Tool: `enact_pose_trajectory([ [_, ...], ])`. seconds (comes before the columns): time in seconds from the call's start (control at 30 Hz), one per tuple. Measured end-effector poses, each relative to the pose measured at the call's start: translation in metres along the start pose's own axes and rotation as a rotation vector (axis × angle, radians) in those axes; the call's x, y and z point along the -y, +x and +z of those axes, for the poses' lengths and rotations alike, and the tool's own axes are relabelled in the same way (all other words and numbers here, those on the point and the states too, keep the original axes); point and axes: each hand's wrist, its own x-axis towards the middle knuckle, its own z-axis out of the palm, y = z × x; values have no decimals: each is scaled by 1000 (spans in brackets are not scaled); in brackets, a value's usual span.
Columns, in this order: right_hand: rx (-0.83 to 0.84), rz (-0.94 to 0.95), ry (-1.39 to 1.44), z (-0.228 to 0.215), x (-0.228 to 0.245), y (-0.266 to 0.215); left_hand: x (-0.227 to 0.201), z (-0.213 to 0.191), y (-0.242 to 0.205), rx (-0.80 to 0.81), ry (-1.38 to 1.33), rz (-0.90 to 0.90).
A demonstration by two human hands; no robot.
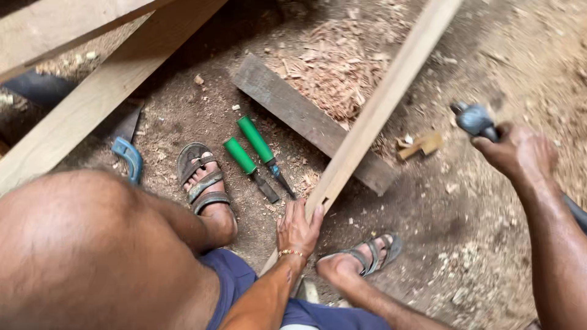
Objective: The person uses a mallet and a chisel to carve a rectangular hole into a wooden plank while sitting on a ground covered in wood shavings.
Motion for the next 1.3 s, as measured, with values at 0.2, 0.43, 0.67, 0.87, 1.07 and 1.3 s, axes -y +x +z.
enact_pose_trajectory([
  [0.2, 298, -82, -297, 49, -32, 105, -2, -5, -4, -33, -20, 68],
  [0.43, 281, -221, -419, 74, -11, 139, 3, 7, -12, -13, 17, 61],
  [0.67, 394, -286, -425, 51, 32, 157, 7, 29, -5, 73, 170, -49],
  [0.87, 329, -251, -448, 39, 23, 153, -9, 12, -1, 144, 202, -87],
  [1.07, 250, -274, -424, 47, 43, 142, -13, -3, 1, 176, 284, -122],
  [1.3, 235, -261, -377, 50, 42, 140, -18, 0, -1, 127, 320, -107],
])
